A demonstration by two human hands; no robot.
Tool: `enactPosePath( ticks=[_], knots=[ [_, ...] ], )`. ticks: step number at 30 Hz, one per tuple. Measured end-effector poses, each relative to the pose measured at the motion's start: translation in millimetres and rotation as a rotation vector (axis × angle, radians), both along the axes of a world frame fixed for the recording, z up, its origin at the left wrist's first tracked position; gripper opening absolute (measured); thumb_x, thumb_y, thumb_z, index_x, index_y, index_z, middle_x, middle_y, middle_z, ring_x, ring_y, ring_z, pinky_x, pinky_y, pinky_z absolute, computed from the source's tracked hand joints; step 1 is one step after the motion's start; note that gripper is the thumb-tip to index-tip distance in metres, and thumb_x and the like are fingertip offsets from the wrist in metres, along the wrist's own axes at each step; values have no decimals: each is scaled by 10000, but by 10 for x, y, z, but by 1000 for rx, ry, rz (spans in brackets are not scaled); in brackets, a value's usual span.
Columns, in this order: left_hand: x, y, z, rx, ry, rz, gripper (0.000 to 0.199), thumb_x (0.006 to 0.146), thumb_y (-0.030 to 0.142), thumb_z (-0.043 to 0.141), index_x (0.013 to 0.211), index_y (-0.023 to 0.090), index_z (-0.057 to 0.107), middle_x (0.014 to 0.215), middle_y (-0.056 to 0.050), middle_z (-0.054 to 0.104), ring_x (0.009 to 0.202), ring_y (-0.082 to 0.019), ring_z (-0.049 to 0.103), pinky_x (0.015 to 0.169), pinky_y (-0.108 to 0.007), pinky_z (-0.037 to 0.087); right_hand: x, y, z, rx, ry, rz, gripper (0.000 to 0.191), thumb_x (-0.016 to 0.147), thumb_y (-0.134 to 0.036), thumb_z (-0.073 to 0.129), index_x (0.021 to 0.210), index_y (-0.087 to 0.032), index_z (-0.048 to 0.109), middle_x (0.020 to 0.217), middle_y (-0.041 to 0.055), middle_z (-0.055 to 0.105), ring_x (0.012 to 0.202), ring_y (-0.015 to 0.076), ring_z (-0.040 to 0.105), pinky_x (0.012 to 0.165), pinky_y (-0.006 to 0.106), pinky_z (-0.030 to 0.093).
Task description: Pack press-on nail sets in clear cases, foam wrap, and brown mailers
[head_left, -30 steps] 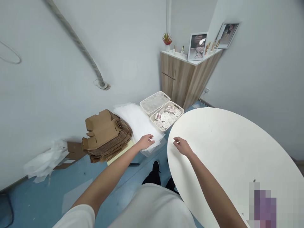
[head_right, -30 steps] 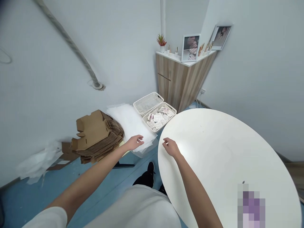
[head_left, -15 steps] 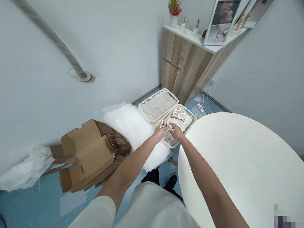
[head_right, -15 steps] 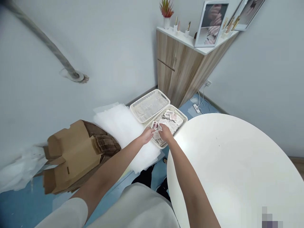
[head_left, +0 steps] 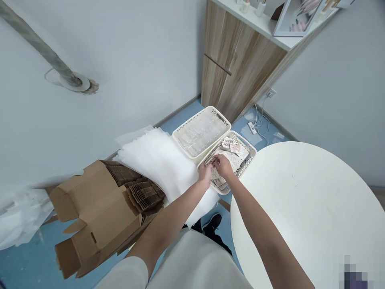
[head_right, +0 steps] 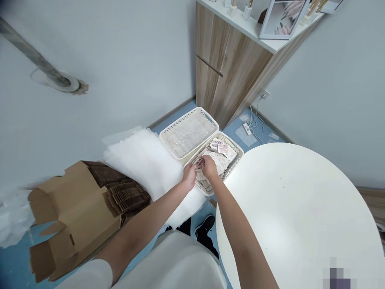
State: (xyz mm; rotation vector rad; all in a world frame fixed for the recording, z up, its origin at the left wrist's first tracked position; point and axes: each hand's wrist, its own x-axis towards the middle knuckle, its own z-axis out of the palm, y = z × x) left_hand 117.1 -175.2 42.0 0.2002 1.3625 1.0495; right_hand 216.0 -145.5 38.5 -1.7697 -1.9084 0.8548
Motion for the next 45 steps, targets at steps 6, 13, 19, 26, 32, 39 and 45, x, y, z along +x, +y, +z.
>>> enactPosePath(
  ticks=[6, 13, 19, 26, 32, 39, 45],
  knots=[
    [-28, -252, 242, 163, 11, 84, 360, 698, 189, 565, 1047, 190, 478, 1091, -72, 565, 990, -149, 548, 795, -250, 429, 164, -370, 226, 154, 188, -116, 217, 737, -131, 429, 870, -190, 590, 957, 73, 605, 861, 173, 571, 738, 320, 471],
    [114, -679, 504, 259, 60, -194, 346, 640, 219, 662, 943, 155, 508, 908, -85, 617, 832, -149, 595, 743, -295, 456, 586, -1295, 516, 280, 239, -256, 215, 773, -154, 433, 880, -221, 607, 1067, 62, 592, 989, 177, 551, 799, 353, 472],
    [553, -1279, 605, 283, 28, -461, 357, 592, 209, 698, 905, 156, 533, 800, -42, 614, 685, -108, 581, 671, -276, 458, 1001, -2288, 657, 353, 220, -471, 228, 778, -185, 448, 948, -231, 593, 1166, 71, 532, 1052, 190, 513, 792, 361, 476],
    [1129, -1964, 780, 314, -10, -905, 261, 667, 323, 650, 874, 164, 637, 819, -59, 618, 663, -114, 573, 650, -268, 450, 1512, -3339, 782, 252, 284, -670, 188, 793, -284, 452, 883, -226, 607, 953, 57, 619, 893, 187, 565, 767, 355, 465],
    [1467, -2345, 808, 555, 110, -1082, 180, 667, 328, 638, 765, 182, 674, 780, -56, 642, 723, -148, 556, 684, -270, 444, 1835, -3828, 803, 87, 630, -840, 255, 725, -408, 542, 827, -179, 590, 734, 38, 620, 601, 132, 525, 575, 287, 450],
    [1661, -2558, 787, 537, 92, -1144, 192, 670, 338, 633, 738, 159, 646, 645, -22, 588, 588, -107, 523, 630, -265, 448, 2003, -4038, 754, 85, 866, -881, 306, 668, -399, 613, 871, -174, 570, 637, -1, 593, 550, 109, 506, 587, 283, 440],
    [1737, -2645, 802, 501, 97, -1117, 202, 665, 320, 643, 783, 156, 637, 648, -19, 581, 581, -99, 520, 618, -264, 460, 2107, -4135, 710, 113, 808, -808, 516, 694, -381, 595, 1153, -186, 463, 719, 3, 581, 629, 122, 546, 651, 305, 465]
  ],
)
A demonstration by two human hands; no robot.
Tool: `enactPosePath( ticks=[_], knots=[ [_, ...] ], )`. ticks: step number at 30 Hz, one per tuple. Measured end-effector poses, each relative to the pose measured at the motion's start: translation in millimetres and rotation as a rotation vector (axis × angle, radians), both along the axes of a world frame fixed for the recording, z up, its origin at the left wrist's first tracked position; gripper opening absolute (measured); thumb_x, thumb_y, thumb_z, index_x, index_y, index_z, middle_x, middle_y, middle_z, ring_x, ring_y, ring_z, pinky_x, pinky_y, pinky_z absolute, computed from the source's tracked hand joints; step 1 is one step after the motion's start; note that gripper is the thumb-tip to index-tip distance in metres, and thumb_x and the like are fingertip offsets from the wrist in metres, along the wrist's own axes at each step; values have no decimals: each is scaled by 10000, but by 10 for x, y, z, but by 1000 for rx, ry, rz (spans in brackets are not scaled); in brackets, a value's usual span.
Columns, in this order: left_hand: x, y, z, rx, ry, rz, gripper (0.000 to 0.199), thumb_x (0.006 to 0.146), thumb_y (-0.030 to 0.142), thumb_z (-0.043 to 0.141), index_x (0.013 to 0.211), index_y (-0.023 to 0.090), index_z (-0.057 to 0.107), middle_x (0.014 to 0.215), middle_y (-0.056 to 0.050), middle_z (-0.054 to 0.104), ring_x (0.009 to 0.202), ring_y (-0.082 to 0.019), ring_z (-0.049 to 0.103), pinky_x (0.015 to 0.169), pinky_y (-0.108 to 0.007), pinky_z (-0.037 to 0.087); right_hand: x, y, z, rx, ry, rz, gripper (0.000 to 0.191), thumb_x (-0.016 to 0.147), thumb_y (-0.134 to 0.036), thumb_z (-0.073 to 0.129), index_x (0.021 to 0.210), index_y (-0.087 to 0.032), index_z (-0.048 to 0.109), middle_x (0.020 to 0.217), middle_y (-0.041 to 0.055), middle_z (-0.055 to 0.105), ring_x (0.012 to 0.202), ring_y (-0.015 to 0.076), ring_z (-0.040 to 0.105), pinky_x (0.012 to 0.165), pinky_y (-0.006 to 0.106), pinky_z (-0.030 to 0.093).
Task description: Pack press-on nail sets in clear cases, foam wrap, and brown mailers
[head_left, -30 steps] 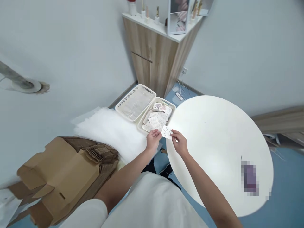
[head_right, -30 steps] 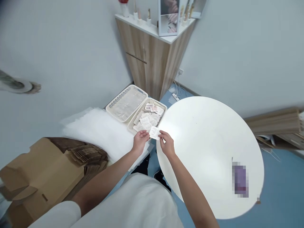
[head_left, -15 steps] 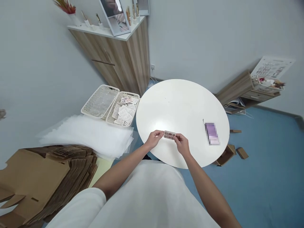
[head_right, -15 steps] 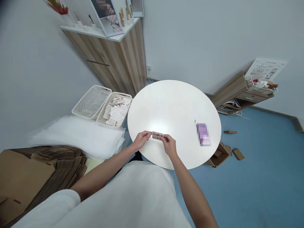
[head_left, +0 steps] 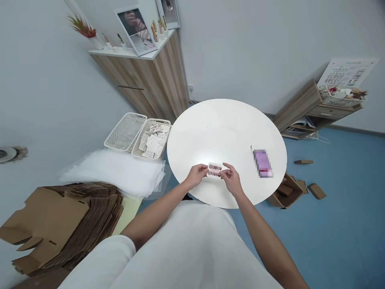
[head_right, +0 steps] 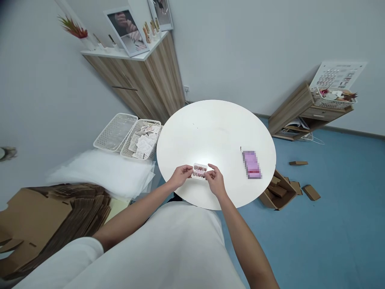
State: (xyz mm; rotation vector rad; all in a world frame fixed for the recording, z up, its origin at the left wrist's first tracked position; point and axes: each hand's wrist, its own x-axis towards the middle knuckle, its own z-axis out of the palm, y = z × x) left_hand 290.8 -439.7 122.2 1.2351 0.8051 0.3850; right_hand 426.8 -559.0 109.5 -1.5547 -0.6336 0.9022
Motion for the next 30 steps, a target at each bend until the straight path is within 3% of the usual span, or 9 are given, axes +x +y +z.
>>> enactPosePath(
  ticks=[4, 9, 12, 18, 23, 30],
  knots=[
    [6, -22, -55, -18, 9, 63, 256, 663, 280, 648, 892, 167, 621, 651, 0, 553, 600, -100, 530, 621, -258, 455, 31, -70, -24, -15, -119, 161, 731, 631, -319, 662, 1288, -234, 351, 914, 29, 551, 667, 108, 550, 725, 334, 470],
    [-114, -27, -109, 58, 61, 78, 312, 671, 283, 641, 969, 189, 628, 712, -8, 561, 629, -103, 523, 652, -255, 441, -31, -64, -113, -74, -197, 243, 702, 662, -272, 623, 1301, -245, 333, 867, 17, 565, 676, 122, 563, 746, 352, 467],
    [-258, -3, -131, 144, 110, 44, 426, 641, 271, 666, 1059, 219, 601, 830, -23, 568, 646, -99, 517, 636, -242, 434, -111, 49, -182, -108, -209, 257, 685, 665, -248, 604, 1293, -248, 333, 934, 31, 556, 644, 109, 553, 717, 340, 476],
    [-529, 255, -255, 272, 240, 76, 538, 601, 169, 666, 1124, 240, 561, 845, -8, 545, 589, -81, 494, 662, -256, 432, -364, 485, -277, -212, -274, 333, 652, 671, -219, 567, 1273, -261, 319, 1021, 42, 538, 616, 100, 544, 659, 315, 480],
    [-726, 596, -394, 249, 281, 147, 539, 575, 129, 670, 1091, 251, 579, 809, 3, 549, 590, -95, 482, 708, -270, 429, -600, 894, -348, -222, -352, 339, 636, 675, -206, 551, 1258, -257, 304, 1006, 32, 567, 641, 115, 561, 666, 313, 479],
    [-951, 1078, -745, 308, 340, 187, 529, 572, 96, 672, 1075, 233, 580, 845, -11, 495, 634, -106, 485, 723, -272, 419, -869, 1456, -647, -276, -334, 301, 591, 634, -205, 572, 1198, -212, 393, 897, 22, 526, 582, 107, 490, 617, 301, 476]
  ],
)
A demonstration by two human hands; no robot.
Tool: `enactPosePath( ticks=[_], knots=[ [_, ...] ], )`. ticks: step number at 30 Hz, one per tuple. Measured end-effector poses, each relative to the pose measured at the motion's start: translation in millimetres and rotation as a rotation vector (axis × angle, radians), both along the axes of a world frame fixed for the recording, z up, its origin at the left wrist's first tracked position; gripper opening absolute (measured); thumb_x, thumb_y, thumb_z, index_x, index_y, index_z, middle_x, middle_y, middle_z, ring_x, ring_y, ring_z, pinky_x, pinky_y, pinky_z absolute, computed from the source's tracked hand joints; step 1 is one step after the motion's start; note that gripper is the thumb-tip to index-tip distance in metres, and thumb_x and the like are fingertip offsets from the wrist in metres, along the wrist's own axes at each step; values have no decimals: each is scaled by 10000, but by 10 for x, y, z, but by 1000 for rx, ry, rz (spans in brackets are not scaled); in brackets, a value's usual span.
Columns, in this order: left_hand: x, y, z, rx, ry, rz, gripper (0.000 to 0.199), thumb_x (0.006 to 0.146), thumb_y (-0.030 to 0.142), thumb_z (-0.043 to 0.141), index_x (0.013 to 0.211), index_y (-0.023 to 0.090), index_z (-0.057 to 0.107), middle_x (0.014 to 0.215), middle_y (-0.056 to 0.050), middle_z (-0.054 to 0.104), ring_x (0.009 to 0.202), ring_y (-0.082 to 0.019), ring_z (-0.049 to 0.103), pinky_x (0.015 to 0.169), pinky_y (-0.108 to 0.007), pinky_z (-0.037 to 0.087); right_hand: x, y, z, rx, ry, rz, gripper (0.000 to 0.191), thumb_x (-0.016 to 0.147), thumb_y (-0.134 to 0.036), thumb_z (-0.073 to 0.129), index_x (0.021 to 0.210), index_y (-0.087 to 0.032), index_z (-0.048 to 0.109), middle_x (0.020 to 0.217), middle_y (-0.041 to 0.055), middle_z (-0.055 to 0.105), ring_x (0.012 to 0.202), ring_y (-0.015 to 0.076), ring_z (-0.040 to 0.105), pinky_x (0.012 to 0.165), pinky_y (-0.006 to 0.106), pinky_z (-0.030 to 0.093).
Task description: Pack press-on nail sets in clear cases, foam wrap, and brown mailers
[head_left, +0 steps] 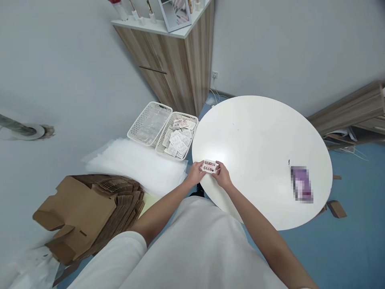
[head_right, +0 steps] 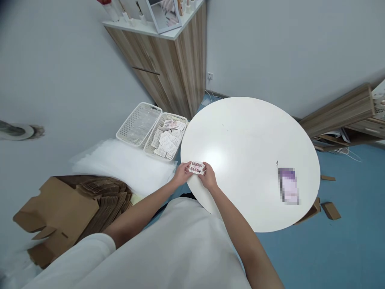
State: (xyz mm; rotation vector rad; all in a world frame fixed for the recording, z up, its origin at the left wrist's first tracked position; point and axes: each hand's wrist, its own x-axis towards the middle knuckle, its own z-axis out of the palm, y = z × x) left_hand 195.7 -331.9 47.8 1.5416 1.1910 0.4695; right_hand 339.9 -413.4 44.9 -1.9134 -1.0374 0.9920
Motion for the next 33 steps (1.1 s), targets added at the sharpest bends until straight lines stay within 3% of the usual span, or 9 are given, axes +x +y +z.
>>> enactPosePath(
  ticks=[4, 8, 13, 20, 33],
  knots=[
    [-40, 217, -165, 21, 66, -78, 530, 598, 71, 626, 1101, 226, 559, 814, -14, 482, 664, -130, 489, 704, -267, 412, -140, 203, -174, -62, 47, -62, 601, 638, -183, 546, 1215, -213, 379, 817, -7, 511, 567, 103, 488, 629, 299, 477],
    [-73, 307, -212, 3, 95, -158, 542, 615, 86, 619, 1134, 213, 528, 857, -31, 491, 675, -143, 502, 717, -288, 413, -241, 280, -228, -126, 2, -114, 580, 642, -169, 530, 1207, -200, 405, 845, 9, 515, 590, 109, 489, 656, 311, 477],
    [-143, 292, -170, -53, 86, -144, 558, 634, 148, 640, 1169, 204, 494, 1024, -82, 506, 802, -180, 539, 768, -321, 422, -296, 219, -137, -152, 31, -187, 598, 647, -202, 552, 1223, -203, 390, 978, 49, 522, 653, 115, 512, 703, 331, 484],
    [-242, 315, -130, -284, -16, -129, 604, 677, 101, 585, 1249, 174, 405, 1203, -130, 502, 1036, -207, 521, 870, -347, 430, -411, 89, -36, -112, 365, -338, 617, 637, -248, 602, 1211, -246, 377, 1183, 87, 483, 1012, 175, 513, 854, 356, 448],
    [-103, 581, -296, -306, -92, -79, 678, 647, 44, 550, 1290, 137, 358, 1268, -145, 463, 1133, -207, 474, 978, -360, 361, -408, 420, 31, -54, 530, -440, 661, 600, -256, 647, 1203, -226, 378, 1271, 114, 438, 1107, 194, 479, 967, 398, 364]
  ],
)
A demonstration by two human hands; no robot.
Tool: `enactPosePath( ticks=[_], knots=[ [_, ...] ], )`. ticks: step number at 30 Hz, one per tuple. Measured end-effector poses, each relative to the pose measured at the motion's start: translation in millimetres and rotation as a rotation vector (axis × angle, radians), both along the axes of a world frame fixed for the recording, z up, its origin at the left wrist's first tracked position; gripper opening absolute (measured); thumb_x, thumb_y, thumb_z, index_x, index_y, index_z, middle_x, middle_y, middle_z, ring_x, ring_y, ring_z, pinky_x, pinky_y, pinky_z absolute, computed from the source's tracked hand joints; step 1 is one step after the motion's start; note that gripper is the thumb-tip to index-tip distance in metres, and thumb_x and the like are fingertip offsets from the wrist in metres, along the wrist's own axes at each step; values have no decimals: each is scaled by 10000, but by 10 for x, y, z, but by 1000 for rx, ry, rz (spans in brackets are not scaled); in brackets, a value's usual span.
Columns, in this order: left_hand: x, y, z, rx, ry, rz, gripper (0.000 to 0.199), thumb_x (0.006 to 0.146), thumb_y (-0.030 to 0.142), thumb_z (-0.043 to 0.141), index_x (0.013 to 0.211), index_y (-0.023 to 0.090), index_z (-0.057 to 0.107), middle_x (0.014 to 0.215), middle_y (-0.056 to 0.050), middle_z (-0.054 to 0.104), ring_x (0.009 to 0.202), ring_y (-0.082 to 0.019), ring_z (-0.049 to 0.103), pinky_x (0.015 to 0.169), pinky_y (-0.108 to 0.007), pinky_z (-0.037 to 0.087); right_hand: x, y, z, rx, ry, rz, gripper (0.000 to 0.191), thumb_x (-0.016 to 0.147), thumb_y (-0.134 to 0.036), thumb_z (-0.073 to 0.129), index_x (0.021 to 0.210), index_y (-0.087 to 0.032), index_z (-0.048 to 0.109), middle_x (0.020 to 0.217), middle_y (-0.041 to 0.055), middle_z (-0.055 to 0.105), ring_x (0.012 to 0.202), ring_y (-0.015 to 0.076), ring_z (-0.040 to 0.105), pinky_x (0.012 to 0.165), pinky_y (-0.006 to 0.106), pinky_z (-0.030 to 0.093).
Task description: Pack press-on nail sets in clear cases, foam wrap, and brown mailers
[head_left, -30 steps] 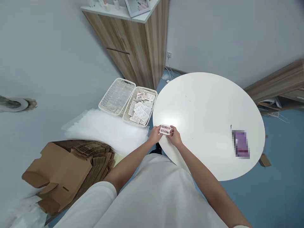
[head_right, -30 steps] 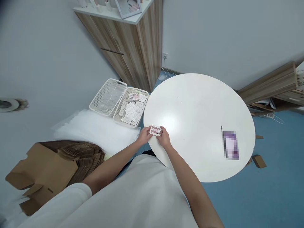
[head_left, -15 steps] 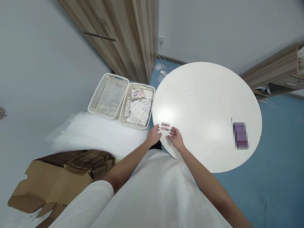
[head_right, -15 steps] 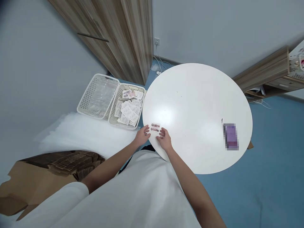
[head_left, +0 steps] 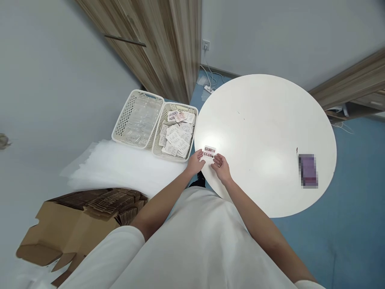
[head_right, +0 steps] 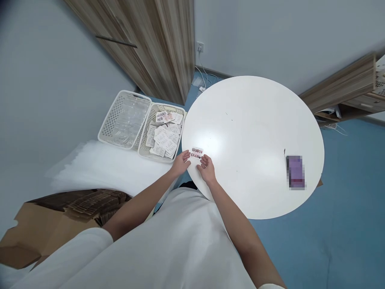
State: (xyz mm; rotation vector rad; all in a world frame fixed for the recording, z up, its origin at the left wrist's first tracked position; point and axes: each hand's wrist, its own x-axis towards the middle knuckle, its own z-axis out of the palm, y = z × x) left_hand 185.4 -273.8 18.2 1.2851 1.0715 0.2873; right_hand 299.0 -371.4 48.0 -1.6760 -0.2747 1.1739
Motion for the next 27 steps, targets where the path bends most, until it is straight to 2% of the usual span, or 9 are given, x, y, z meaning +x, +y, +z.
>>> enactPosePath(
  ticks=[7, 16, 22, 27],
  knots=[
    [-1, 14, 38, -23, 3, 8, 668, 644, 39, 558, 1278, 141, 375, 1268, -142, 464, 1131, -208, 476, 977, -361, 360, -9, 6, 16, 8, 3, -15, 677, 608, -292, 658, 1218, -216, 376, 1279, 124, 435, 1121, 203, 471, 979, 402, 354],
    [-13, 35, -32, -32, 18, 12, 650, 655, 61, 559, 1274, 137, 378, 1254, -144, 479, 1125, -208, 479, 974, -366, 356, -8, -15, -55, 35, 5, -7, 658, 637, -330, 644, 1230, -226, 378, 1299, 112, 416, 1141, 209, 454, 978, 404, 355],
    [-6, 50, 81, -15, 54, -8, 639, 669, 79, 555, 1280, 117, 371, 1265, -149, 467, 1133, -208, 469, 976, -350, 354, 31, -28, -10, 38, 46, 18, 688, 650, -368, 636, 1265, -252, 350, 1312, 92, 406, 1164, 215, 429, 985, 411, 340],
    [26, 26, 163, 6, 114, -6, 626, 673, 83, 558, 1272, 147, 384, 1267, -132, 471, 1145, -218, 458, 971, -363, 350, 96, -104, 98, 22, 88, 87, 700, 667, -386, 621, 1290, -272, 324, 1377, 62, 328, 1222, 214, 364, 1008, 392, 306]
  ],
)
